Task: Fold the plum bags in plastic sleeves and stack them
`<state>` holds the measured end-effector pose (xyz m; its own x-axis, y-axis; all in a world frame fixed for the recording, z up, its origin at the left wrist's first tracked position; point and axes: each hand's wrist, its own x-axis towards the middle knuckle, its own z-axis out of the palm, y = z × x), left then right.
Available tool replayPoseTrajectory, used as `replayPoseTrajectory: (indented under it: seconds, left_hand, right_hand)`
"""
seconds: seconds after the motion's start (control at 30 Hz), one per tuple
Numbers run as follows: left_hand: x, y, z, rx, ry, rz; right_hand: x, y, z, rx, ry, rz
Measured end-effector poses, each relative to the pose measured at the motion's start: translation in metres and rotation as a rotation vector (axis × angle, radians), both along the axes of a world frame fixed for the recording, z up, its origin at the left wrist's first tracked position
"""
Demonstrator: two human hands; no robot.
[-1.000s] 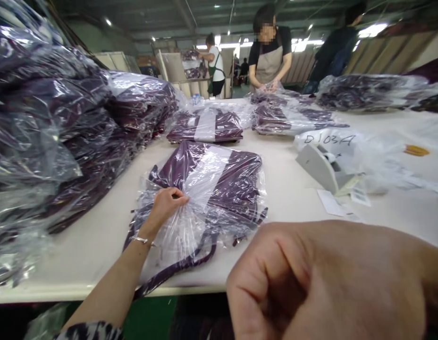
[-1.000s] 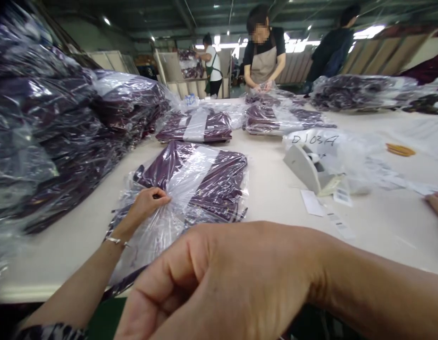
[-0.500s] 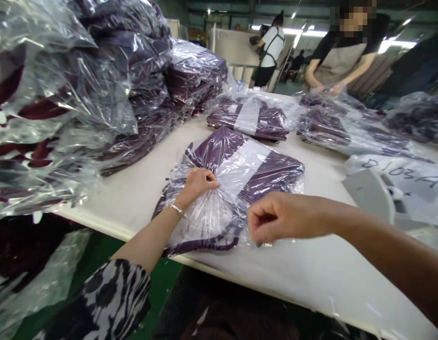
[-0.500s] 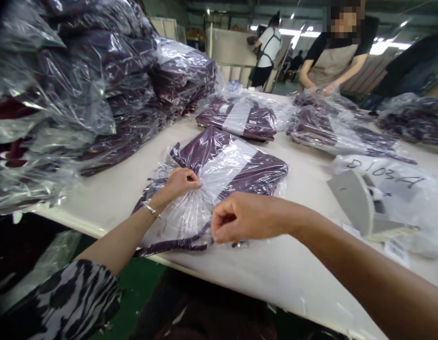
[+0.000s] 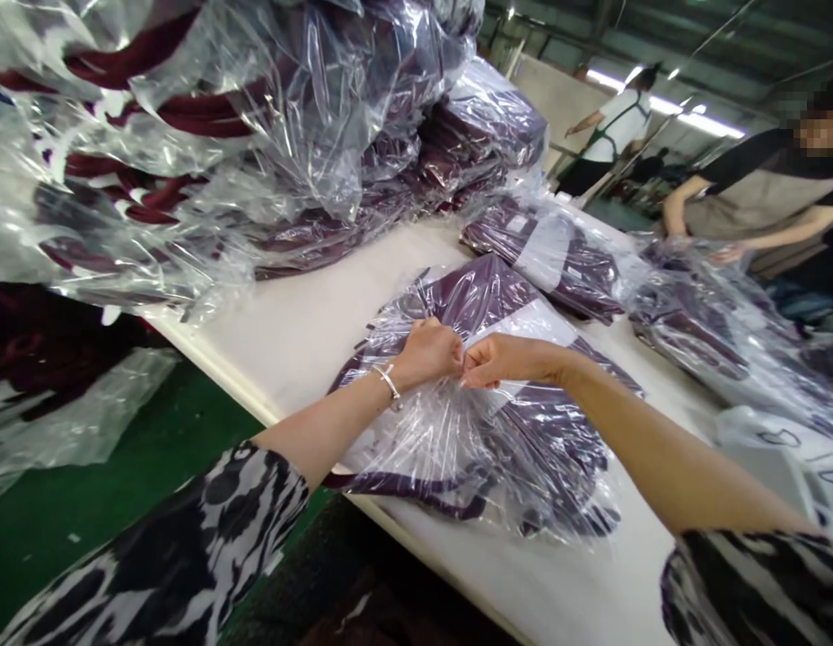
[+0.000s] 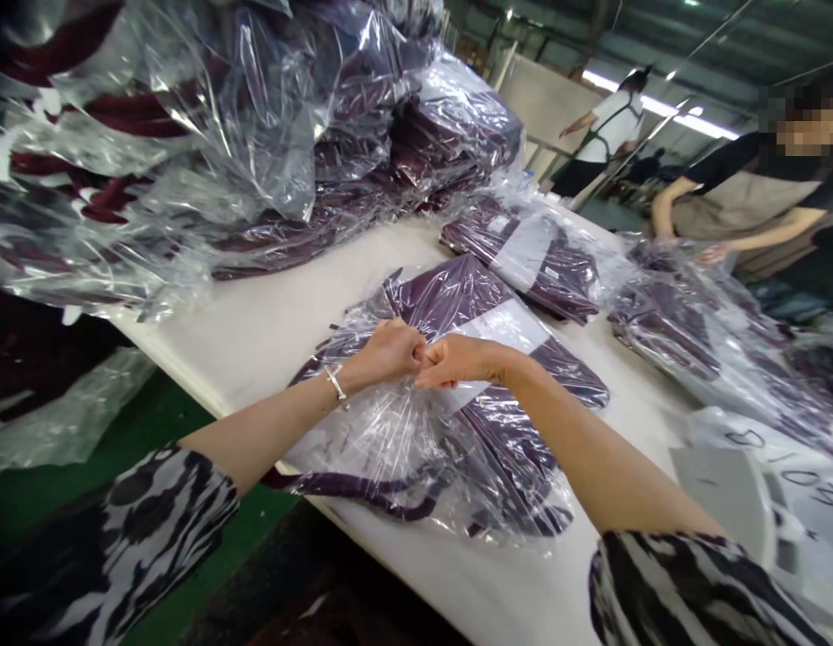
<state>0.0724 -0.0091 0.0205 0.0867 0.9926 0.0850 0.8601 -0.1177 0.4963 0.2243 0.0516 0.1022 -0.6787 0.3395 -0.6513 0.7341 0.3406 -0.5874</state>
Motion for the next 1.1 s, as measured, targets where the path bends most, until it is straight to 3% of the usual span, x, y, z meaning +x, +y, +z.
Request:
replayPoseTrajectory:
  seconds: [0.13,0.3,0.4,0.53,0.63,0.77,1.0,1.1]
  left_hand:
    - [-0.002,0.003,-0.003,0.021,0.055,-0.028]
    - [-0.002,0.004,-0.01,0.057,-0.007,-0.033]
    - [-0.001,0.005,-0.01,0.041,-0.02,-0.039]
    - [-0.001,0.004,-0.007,0.012,-0.032,-0.025]
    - [-0.001,0.003,-0.004,-0.001,-0.043,-0.026]
    - [-0.001,0.003,-0.002,-0.005,-0.048,-0.022]
    - [0.0,0.007,-0.002,-0.03,-0.003,-0.009]
    - [-0.002,0.009,0.004,-0.064,0.008,-0.046]
  right_hand:
    - [-0.016,0.011,-0.022,0.439,-0.237,0.145]
    - [-0.019,0.007,-0.029,0.637,-0.327,0.102]
    - [-0.008,0.01,-0.034,0.768,-0.272,0.07]
    - [0.025,0.02,-0.046,0.723,-0.055,-0.014]
    - [0.049,0.018,-0.048,0.783,0.149,-0.145]
    - [0.053,0.0,-0.053,0.795,0.381,-0.245]
    - [0.026,-0.022,-0.099,0.768,0.184,-0.341]
    - [0.027,-0.019,-0.108,0.746,0.193,-0.348]
